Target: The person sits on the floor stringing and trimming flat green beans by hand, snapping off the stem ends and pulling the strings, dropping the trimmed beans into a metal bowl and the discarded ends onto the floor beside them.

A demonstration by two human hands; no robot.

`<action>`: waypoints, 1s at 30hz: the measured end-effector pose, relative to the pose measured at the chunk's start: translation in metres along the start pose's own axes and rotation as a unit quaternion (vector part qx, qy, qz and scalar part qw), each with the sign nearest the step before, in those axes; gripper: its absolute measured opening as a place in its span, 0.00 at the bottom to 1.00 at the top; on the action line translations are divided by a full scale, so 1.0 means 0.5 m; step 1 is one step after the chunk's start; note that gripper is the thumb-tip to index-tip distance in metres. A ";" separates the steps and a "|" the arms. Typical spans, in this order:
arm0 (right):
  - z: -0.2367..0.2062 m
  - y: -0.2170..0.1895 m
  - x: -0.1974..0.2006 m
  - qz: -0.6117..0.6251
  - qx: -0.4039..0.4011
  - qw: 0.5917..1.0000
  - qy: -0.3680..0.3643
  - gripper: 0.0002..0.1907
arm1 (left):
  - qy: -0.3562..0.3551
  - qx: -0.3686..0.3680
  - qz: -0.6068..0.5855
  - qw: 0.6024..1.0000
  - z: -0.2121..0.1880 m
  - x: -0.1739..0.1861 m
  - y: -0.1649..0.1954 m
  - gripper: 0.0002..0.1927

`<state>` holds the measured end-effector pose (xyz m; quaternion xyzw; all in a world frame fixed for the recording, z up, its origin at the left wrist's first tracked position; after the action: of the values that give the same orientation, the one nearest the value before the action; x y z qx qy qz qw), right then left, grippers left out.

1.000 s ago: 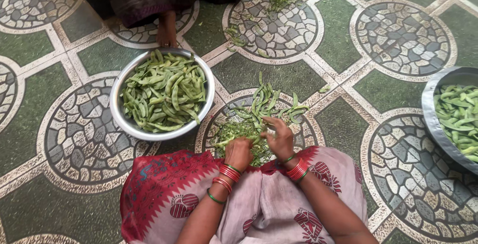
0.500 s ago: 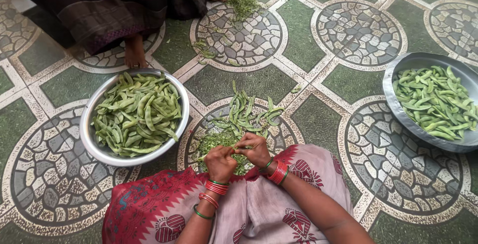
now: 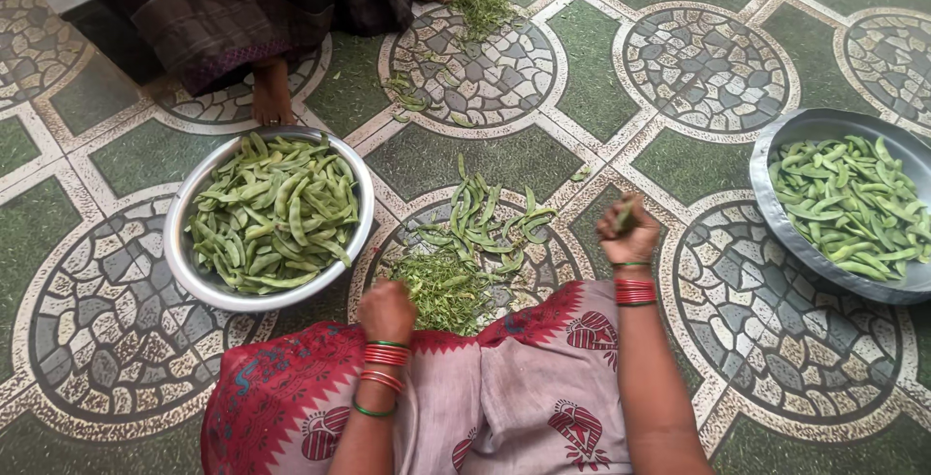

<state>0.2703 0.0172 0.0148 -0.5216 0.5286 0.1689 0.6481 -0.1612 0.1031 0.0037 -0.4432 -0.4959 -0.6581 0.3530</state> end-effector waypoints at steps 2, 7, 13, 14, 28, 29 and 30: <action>-0.010 -0.037 0.014 0.016 0.013 1.000 0.013 0.12 | 0.079 -0.025 -0.019 0.996 0.003 0.046 0.001 0.11; -0.004 -0.036 0.051 -0.001 0.076 0.989 0.130 0.19 | 0.149 -0.082 -0.155 0.973 -0.009 0.115 0.056 0.09; 0.017 0.024 0.033 -0.164 0.018 0.975 0.148 0.14 | 0.201 -0.110 -0.165 0.959 -0.019 0.187 0.059 0.11; 0.012 0.034 0.024 -0.211 0.029 0.966 0.147 0.07 | 0.197 -0.100 -0.167 0.961 -0.020 0.204 0.050 0.10; -0.056 0.020 -0.211 -0.683 0.433 0.588 -0.009 0.13 | 0.227 -0.244 0.049 0.942 -0.027 0.354 0.095 0.47; -0.033 0.008 -0.197 -0.661 0.451 0.597 0.050 0.12 | 0.226 -0.194 0.010 0.955 -0.010 0.350 0.070 0.48; -0.010 0.003 -0.178 -0.658 0.453 0.594 0.098 0.11 | 0.254 -0.150 -0.069 0.953 0.003 0.340 0.046 0.48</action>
<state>0.2323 0.0432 0.0911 -0.3808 0.1110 -0.6164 0.6803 -0.2011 0.0944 0.1704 -0.2743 -0.3147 -0.8385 0.3502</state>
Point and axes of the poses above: each hand's wrist, its own z-axis towards the middle knuckle, its own x-axis out of the back of the hand, y = z × x, the point moved 4 cm from there along z, towards the middle knuckle, and after that the axes turned 1 degree about -z, right-handed, at the moved point
